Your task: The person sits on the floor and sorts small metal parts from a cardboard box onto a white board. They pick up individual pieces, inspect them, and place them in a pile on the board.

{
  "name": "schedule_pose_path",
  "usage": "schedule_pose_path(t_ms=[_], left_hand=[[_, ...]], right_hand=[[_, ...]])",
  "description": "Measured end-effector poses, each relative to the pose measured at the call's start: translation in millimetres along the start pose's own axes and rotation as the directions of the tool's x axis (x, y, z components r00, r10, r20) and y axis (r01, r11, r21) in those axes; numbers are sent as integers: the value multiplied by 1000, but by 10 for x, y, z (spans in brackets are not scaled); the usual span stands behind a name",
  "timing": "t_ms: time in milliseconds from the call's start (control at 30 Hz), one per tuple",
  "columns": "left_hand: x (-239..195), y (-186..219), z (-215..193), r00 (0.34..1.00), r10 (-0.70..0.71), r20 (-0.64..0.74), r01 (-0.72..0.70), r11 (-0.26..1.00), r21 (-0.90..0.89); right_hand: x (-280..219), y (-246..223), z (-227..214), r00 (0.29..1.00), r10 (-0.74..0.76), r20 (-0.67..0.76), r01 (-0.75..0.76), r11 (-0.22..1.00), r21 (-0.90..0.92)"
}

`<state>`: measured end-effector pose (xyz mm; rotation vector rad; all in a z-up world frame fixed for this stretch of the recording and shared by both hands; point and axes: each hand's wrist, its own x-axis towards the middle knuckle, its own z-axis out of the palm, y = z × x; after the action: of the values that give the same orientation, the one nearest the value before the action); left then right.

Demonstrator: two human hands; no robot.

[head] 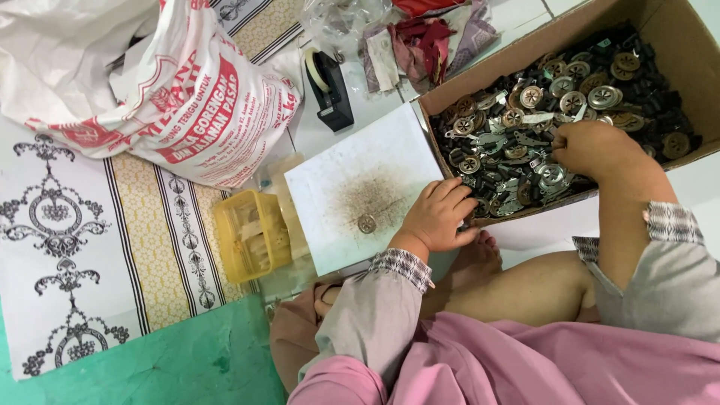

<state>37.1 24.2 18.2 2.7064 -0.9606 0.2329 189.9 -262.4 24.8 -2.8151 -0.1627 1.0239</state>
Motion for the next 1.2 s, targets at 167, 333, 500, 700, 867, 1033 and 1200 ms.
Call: schedule_pose_path(t_ms=[167,333,500,700,867,1033,1200], left_hand=[[12,36,6,988,-145,-52,133,972,-193],[-125,197,-80,821,-542,-177,309,684,-661],[-633,55,9,589,-764,-264,438,576,-690],[-989,-292,-497,675,-622,-396,507,781,-364],[-1090,-370,-350,801,-498,-332,504,860,-75],[-1050,-280,-246,840,-492,-229,517,854,59],[-1018,-301,-172,843,-457,-284,512,842,166]], right_hand=[[-330,-269,109,942,-226,-248,270,950,159],[-771,-923,371,852,-359,-381,497,783,374],[-491,-1517,1113,723,-328,-608,607,721,333],[-707,-2190,1015,642,-376,-668,595,794,125],[-488,-2176,1189,512,-372,-774,522,851,-64],[-411,-2154,1199,475,-389,-790,485,864,-133],[-367,-2109,1195,471,-451,-758,518,837,-176]])
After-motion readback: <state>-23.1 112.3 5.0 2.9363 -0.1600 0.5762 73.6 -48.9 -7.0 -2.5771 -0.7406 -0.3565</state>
